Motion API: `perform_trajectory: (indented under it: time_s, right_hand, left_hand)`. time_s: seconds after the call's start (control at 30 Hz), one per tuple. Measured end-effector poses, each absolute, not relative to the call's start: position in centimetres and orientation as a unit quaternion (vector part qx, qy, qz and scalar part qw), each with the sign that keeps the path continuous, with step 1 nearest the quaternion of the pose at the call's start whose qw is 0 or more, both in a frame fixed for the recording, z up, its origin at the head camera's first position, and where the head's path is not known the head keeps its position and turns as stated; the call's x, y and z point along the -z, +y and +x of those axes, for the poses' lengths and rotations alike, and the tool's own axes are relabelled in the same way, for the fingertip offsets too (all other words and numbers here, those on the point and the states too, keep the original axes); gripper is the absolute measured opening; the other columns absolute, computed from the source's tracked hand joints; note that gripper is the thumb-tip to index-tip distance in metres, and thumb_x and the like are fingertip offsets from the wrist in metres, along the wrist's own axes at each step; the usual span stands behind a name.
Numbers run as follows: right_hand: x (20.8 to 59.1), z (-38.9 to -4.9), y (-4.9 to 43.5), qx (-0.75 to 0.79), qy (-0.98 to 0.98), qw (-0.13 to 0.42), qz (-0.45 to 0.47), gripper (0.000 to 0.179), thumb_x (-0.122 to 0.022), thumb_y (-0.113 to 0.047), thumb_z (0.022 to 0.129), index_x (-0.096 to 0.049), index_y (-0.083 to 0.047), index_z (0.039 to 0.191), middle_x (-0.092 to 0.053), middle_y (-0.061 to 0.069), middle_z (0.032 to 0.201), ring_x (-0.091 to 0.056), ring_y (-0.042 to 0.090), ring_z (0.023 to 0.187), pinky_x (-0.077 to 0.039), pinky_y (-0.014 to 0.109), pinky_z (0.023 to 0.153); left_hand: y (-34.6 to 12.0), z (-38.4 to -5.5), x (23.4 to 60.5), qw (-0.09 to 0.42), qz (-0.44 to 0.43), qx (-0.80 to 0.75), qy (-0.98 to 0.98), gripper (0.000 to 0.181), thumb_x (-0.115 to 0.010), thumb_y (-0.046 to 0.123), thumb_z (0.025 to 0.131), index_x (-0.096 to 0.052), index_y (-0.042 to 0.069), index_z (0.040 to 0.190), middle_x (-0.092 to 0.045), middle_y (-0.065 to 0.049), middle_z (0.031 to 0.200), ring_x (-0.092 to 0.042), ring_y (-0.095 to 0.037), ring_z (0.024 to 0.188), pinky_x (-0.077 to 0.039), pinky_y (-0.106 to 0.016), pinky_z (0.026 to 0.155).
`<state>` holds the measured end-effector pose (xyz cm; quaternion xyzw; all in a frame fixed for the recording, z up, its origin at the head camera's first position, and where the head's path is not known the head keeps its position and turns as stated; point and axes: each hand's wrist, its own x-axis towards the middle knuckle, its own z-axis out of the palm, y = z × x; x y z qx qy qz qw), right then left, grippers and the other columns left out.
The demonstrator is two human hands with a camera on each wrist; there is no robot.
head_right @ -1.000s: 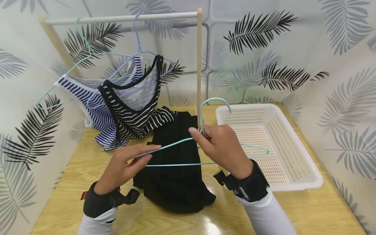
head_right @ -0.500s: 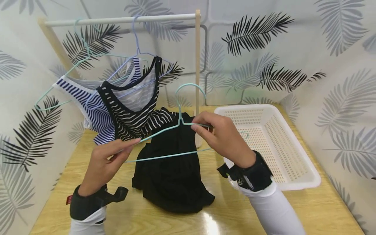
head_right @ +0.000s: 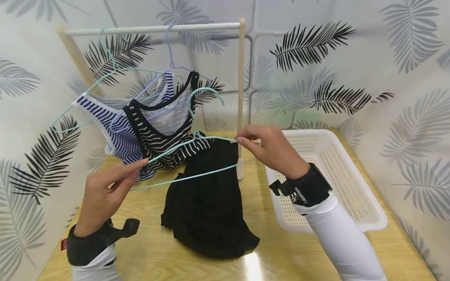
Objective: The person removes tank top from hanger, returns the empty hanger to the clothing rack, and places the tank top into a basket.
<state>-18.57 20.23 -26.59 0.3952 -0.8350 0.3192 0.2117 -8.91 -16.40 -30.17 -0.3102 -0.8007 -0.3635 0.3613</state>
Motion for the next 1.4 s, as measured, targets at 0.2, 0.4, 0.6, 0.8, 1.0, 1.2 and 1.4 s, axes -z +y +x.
perform_trajectory:
  time_s: [0.2, 0.4, 0.6, 0.8, 1.0, 1.2, 1.4]
  right_hand:
    - [26.4, -20.2, 20.2, -0.32, -0.846, 0.2, 0.377, 0.013, -0.061, -0.013, 0.095, -0.071, -0.007, 0.101, -0.07, 0.002, 0.095, -0.065, 0.017, 0.084, -0.05, 0.038, 0.073]
    - [25.9, -23.0, 19.8, -0.371, -0.856, 0.184, 0.31, 0.019, -0.059, -0.017, 0.097, -0.068, -0.005, 0.11, -0.068, 0.007, 0.105, -0.066, 0.024, 0.095, -0.05, 0.041, 0.084]
    - [26.6, -27.0, 19.5, -0.416, -0.859, 0.173, 0.244, 0.025, -0.06, -0.018, 0.096, -0.063, -0.002, 0.115, -0.068, 0.015, 0.108, -0.065, 0.029, 0.097, -0.048, 0.043, 0.086]
    - [27.4, -29.7, 18.8, -0.446, -0.87, 0.125, 0.172, 0.037, -0.058, -0.022, 0.096, -0.054, -0.001, 0.126, -0.062, 0.02, 0.117, -0.06, 0.033, 0.108, -0.047, 0.045, 0.088]
    - [27.8, -31.9, 18.5, -0.451, -0.878, 0.081, 0.138, 0.044, -0.055, -0.023, 0.097, -0.044, 0.0, 0.133, -0.056, 0.024, 0.124, -0.058, 0.036, 0.109, -0.048, 0.044, 0.085]
    - [28.8, -33.1, 18.1, -0.457, -0.875, 0.061, 0.145, 0.046, -0.052, -0.02, 0.099, -0.039, 0.001, 0.138, -0.052, 0.025, 0.129, -0.055, 0.036, 0.116, -0.052, 0.044, 0.083]
    - [29.7, -33.8, 17.6, -0.448, -0.876, 0.068, 0.166, 0.037, -0.052, -0.019, 0.1, -0.045, 0.001, 0.131, -0.056, 0.024, 0.125, -0.057, 0.034, 0.113, -0.053, 0.042, 0.078]
  left_hand:
    - [-17.8, -8.8, 29.6, 0.395, -0.285, 0.341, -0.804, 0.027, -0.063, 0.0, 0.088, -0.073, 0.008, 0.112, -0.033, 0.009, 0.061, -0.027, -0.002, 0.054, -0.022, -0.018, 0.05]
    - [-18.4, -8.2, 28.0, 0.427, -0.249, 0.333, -0.803, 0.025, -0.061, 0.0, 0.09, -0.073, 0.004, 0.111, -0.035, 0.005, 0.06, -0.027, 0.001, 0.056, -0.022, -0.018, 0.052]
    - [-18.3, -7.2, 25.5, 0.471, -0.205, 0.324, -0.795, 0.025, -0.061, -0.005, 0.087, -0.074, 0.001, 0.107, -0.038, 0.0, 0.058, -0.026, 0.001, 0.054, -0.02, -0.017, 0.053]
    - [-18.7, -7.0, 23.5, 0.504, -0.167, 0.315, -0.787, 0.024, -0.058, -0.001, 0.089, -0.074, 0.002, 0.106, -0.042, -0.004, 0.059, -0.026, 0.002, 0.053, -0.021, -0.017, 0.053]
    - [-18.3, -8.4, 22.2, 0.505, -0.144, 0.309, -0.793, 0.027, -0.057, 0.002, 0.09, -0.075, 0.009, 0.109, -0.048, -0.006, 0.064, -0.026, 0.002, 0.052, -0.021, -0.018, 0.052]
    - [-17.6, -11.0, 21.8, 0.483, -0.125, 0.291, -0.816, 0.028, -0.058, 0.005, 0.092, -0.075, 0.015, 0.112, -0.05, -0.006, 0.066, -0.028, -0.003, 0.051, -0.022, -0.02, 0.049]
    - [-16.8, -12.8, 21.3, 0.452, -0.121, 0.275, -0.84, 0.028, -0.058, 0.011, 0.094, -0.073, 0.019, 0.116, -0.051, -0.006, 0.067, -0.03, -0.01, 0.05, -0.021, -0.023, 0.049]
